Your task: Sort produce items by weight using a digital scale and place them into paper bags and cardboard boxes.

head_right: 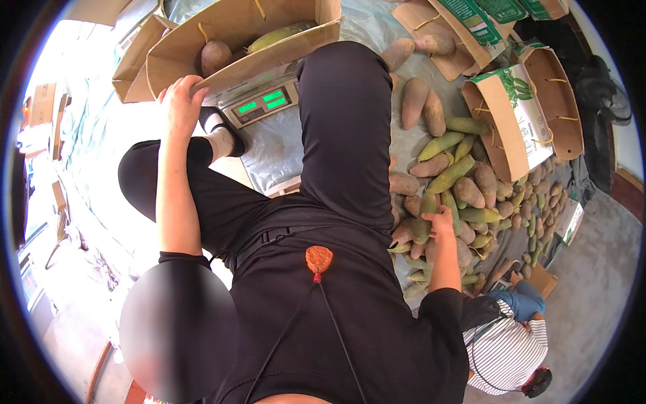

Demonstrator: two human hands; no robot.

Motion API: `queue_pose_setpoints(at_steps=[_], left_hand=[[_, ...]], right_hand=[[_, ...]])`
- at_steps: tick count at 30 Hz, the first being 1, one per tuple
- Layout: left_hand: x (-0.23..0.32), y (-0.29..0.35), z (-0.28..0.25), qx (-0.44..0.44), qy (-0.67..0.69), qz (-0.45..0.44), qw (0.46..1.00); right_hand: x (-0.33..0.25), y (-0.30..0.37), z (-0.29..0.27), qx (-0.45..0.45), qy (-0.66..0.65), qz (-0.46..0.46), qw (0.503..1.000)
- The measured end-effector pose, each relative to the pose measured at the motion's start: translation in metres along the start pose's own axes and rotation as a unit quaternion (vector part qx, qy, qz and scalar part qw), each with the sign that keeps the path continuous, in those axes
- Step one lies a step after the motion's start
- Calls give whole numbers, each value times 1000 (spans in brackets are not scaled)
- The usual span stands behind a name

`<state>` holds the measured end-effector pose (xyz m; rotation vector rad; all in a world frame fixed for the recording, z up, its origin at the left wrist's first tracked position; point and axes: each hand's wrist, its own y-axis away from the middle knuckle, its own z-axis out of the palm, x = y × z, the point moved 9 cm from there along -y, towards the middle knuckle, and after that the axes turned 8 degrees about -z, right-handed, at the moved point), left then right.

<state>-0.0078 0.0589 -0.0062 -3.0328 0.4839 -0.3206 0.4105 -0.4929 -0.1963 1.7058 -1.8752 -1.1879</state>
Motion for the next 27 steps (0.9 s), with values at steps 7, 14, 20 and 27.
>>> queue_pose_setpoints(at_steps=[7,14,20,27], left_hand=[[5,2,-9,2,5,-14,1000],[3,3,-5,14,14,-11,1000],[5,0,-5,-34,26,-32,999],[3,0,-3,-15,25,-29,999]], right_hand=[[-146,25,-15,-66,-79,-236,966],[-370,122,-22,-132,-83,-550,820],[-504,235,27,-200,26,-697,688],[-566,289,148,-206,191,-787,550]])
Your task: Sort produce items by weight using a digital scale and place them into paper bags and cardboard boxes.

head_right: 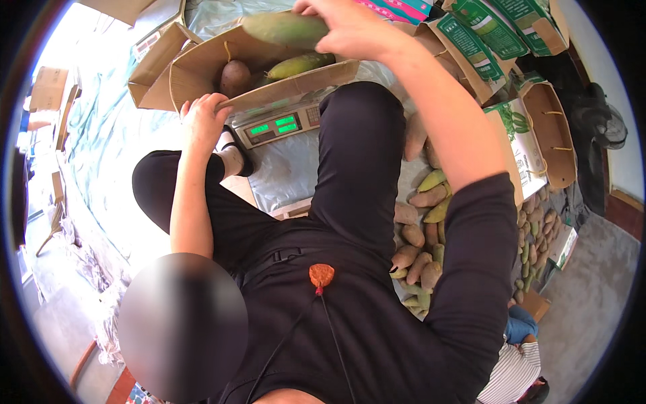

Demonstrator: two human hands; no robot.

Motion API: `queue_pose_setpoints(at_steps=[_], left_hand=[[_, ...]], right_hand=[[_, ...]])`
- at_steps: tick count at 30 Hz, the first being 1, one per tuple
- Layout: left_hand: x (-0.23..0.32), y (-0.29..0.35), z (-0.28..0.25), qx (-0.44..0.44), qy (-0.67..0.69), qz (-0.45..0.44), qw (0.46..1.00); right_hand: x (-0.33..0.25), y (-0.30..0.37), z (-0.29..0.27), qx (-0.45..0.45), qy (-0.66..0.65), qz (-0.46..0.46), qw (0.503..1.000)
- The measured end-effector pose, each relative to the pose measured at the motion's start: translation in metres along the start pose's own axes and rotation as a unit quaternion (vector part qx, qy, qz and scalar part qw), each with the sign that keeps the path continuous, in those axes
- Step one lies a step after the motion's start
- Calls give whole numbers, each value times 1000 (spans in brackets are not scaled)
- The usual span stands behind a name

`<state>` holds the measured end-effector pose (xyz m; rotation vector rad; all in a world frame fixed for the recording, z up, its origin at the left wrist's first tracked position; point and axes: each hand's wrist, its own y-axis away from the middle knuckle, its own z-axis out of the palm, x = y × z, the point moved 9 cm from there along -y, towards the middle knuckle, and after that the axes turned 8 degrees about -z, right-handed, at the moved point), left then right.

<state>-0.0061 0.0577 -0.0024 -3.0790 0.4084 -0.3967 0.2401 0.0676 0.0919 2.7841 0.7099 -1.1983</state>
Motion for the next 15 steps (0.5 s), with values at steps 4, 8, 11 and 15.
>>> queue_pose_setpoints(at_steps=[4,8,11,15], left_hand=[[-1,0,-1,-21,13,-10,1000],[-1,-2,-1,-17,23,2,1000],[-2,-2,0,-19,20,2,1000],[-4,0,-5,-18,19,-9,1000]], right_hand=[[22,-36,44,-54,82,21,995],[40,-36,39,35,108,-20,993],[59,-9,21,73,22,-12,997],[85,62,-9,138,-46,75,986]])
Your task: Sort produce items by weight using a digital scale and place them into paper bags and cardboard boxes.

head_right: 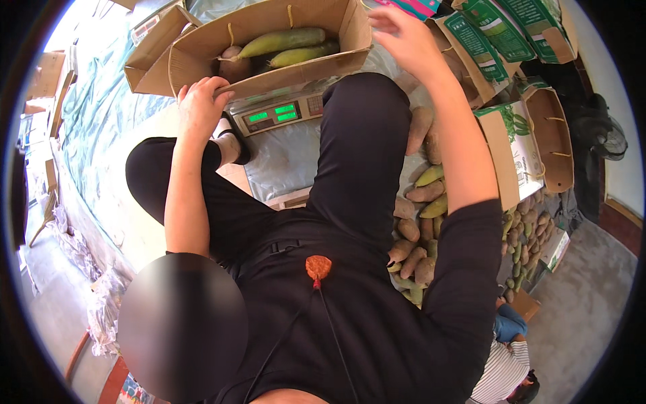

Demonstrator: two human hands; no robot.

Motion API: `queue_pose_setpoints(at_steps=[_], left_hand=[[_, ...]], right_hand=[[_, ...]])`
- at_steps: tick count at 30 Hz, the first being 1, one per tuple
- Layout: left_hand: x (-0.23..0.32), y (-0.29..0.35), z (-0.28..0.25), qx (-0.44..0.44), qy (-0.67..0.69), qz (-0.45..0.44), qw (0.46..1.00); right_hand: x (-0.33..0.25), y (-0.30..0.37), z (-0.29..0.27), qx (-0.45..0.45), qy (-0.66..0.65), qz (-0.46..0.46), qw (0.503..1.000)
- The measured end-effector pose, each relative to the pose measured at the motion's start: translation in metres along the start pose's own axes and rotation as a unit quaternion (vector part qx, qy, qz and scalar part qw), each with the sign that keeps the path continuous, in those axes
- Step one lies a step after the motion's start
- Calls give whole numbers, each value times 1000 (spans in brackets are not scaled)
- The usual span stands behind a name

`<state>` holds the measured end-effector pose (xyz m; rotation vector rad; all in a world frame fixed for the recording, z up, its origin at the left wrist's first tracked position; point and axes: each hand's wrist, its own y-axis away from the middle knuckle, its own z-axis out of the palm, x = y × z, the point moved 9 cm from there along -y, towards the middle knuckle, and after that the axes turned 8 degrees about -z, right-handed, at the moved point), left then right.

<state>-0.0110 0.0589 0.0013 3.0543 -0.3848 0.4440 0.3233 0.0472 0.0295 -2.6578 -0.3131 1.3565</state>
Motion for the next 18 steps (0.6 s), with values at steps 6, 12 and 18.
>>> queue_pose_setpoints(at_steps=[6,12,18], left_hand=[[9,-2,-4,12,14,12,1000],[7,-1,-7,19,28,23,999],[-1,-1,-1,3,35,6,999]], right_hand=[[128,166,-13,105,-44,166,980],[175,329,73,76,-80,330,937],[154,402,139,126,-209,397,885]])
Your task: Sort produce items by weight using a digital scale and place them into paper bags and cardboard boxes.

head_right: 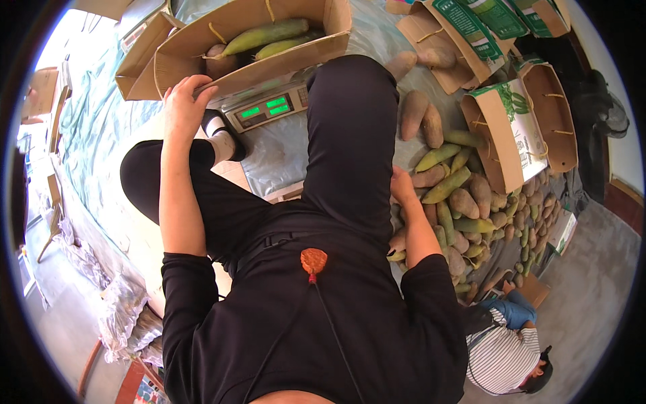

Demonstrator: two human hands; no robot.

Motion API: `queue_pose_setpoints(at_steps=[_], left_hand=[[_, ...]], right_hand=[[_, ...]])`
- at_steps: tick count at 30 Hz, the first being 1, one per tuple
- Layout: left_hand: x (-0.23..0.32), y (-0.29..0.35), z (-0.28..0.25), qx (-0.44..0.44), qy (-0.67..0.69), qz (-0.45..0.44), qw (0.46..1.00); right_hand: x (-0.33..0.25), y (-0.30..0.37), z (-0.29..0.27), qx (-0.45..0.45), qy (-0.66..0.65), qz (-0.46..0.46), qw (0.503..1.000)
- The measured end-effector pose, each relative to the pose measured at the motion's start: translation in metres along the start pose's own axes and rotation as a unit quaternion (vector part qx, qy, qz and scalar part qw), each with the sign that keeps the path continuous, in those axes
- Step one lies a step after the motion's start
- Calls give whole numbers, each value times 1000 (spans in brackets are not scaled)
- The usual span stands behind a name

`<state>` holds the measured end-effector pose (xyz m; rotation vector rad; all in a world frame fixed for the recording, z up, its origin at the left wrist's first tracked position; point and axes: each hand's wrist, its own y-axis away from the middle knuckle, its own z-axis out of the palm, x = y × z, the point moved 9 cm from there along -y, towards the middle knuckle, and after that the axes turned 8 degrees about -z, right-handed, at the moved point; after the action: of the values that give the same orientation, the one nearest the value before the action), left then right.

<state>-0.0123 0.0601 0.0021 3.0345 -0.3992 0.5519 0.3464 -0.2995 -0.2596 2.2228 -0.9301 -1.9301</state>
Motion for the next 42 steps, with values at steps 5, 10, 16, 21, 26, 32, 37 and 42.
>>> queue_pose_setpoints(at_steps=[5,10,16,21,26,32,37,42], left_hand=[[-2,-2,-5,9,-5,15,1000],[-1,-8,4,-3,38,25,999],[-3,-6,0,-7,83,-13,996],[-3,-10,6,-3,79,-9,997],[-20,-3,-4,14,57,-31,998],[-17,-8,0,12,144,-23,989],[-4,-6,-17,16,99,-59,993],[-20,-14,-46,19,169,-71,983]], right_hand=[[44,18,15,-49,246,-24,968],[122,26,20,-47,113,33,992],[64,28,35,-66,144,29,987],[76,32,17,-43,170,85,981],[73,34,-6,24,113,192,974],[97,40,-58,138,70,204,967],[90,33,-51,158,39,223,961],[45,-14,-27,96,-28,179,979]])
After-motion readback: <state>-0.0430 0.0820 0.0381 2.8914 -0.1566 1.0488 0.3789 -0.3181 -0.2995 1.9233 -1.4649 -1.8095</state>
